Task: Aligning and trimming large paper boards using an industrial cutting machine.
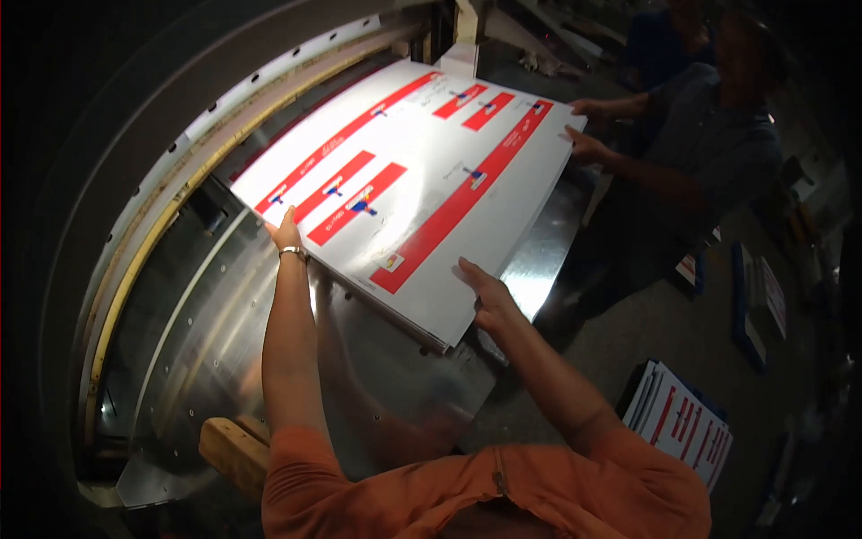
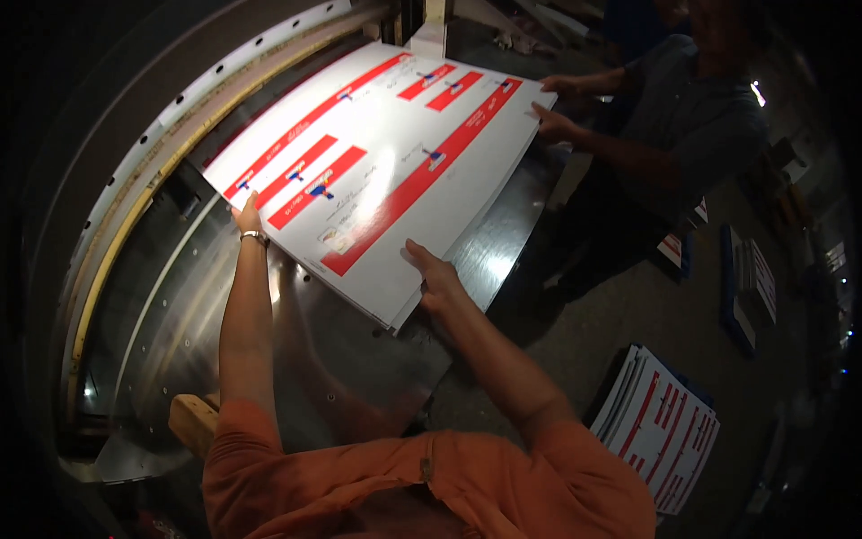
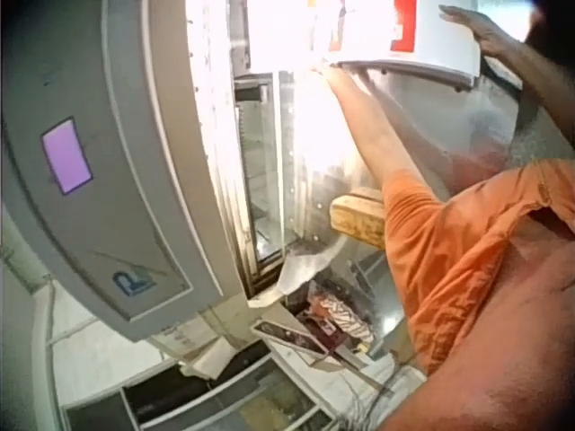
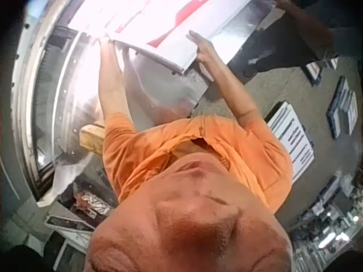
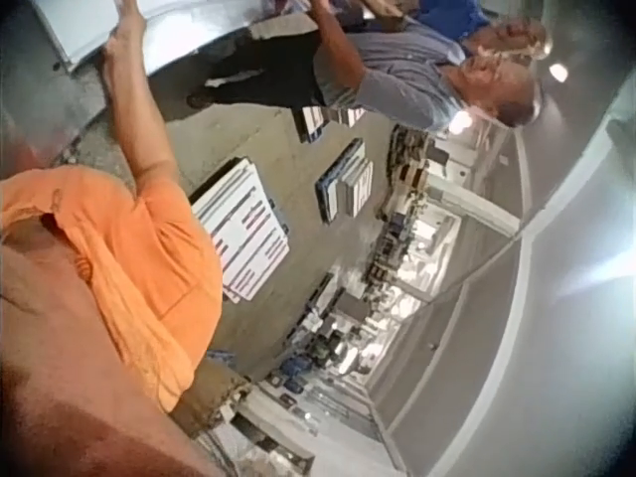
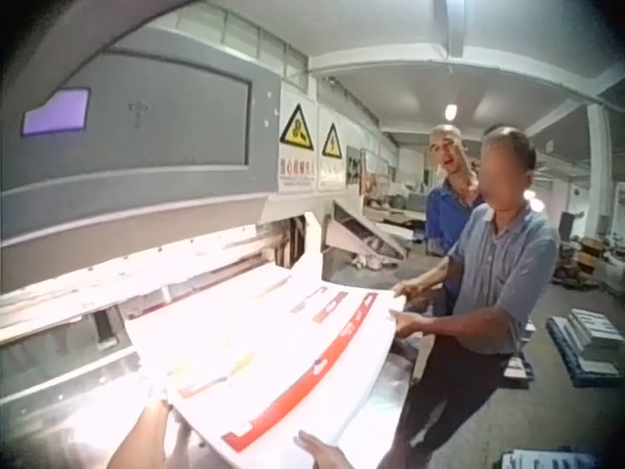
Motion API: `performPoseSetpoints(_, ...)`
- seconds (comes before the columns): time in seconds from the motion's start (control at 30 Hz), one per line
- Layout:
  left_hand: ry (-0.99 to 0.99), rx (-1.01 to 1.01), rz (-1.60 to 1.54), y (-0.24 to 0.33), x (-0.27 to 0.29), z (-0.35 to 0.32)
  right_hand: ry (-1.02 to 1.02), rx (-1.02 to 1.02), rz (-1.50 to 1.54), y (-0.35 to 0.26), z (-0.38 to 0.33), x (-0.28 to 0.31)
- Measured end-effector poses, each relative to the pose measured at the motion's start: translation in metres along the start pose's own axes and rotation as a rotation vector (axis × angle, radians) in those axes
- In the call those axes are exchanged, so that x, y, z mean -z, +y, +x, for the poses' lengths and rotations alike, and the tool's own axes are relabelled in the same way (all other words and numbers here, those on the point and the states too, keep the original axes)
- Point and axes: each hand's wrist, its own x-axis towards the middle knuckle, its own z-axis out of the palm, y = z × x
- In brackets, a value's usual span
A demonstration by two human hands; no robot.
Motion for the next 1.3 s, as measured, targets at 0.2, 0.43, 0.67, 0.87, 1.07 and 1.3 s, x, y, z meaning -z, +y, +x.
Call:
performPoseSetpoints(0.2,-0.105,0.014,-0.085,0.0,0.011,-0.031,-0.056,0.105,-0.156,0.005,-0.015,0.012)
performPoseSetpoints(0.43,-0.043,0.149,-0.19,0.036,-0.008,-0.084,-0.074,0.233,-0.14,-0.007,-0.054,-0.005)
performPoseSetpoints(0.67,-0.209,0.358,-0.416,0.038,-0.016,-0.053,-0.142,0.122,-0.02,-0.023,-0.003,-0.028)
performPoseSetpoints(0.87,-0.098,0.234,-0.264,0.019,-0.02,-0.16,-0.169,-0.191,0.177,0.017,-0.038,-0.017)
performPoseSetpoints(1.07,0.006,0.317,-0.136,0.038,-0.03,-0.164,-0.316,-0.14,0.048,0.028,-0.033,-0.02)
performPoseSetpoints(1.3,0.001,0.289,0.009,0.046,-0.038,-0.195,-0.134,-0.03,0.091,0.04,-0.02,-0.016)
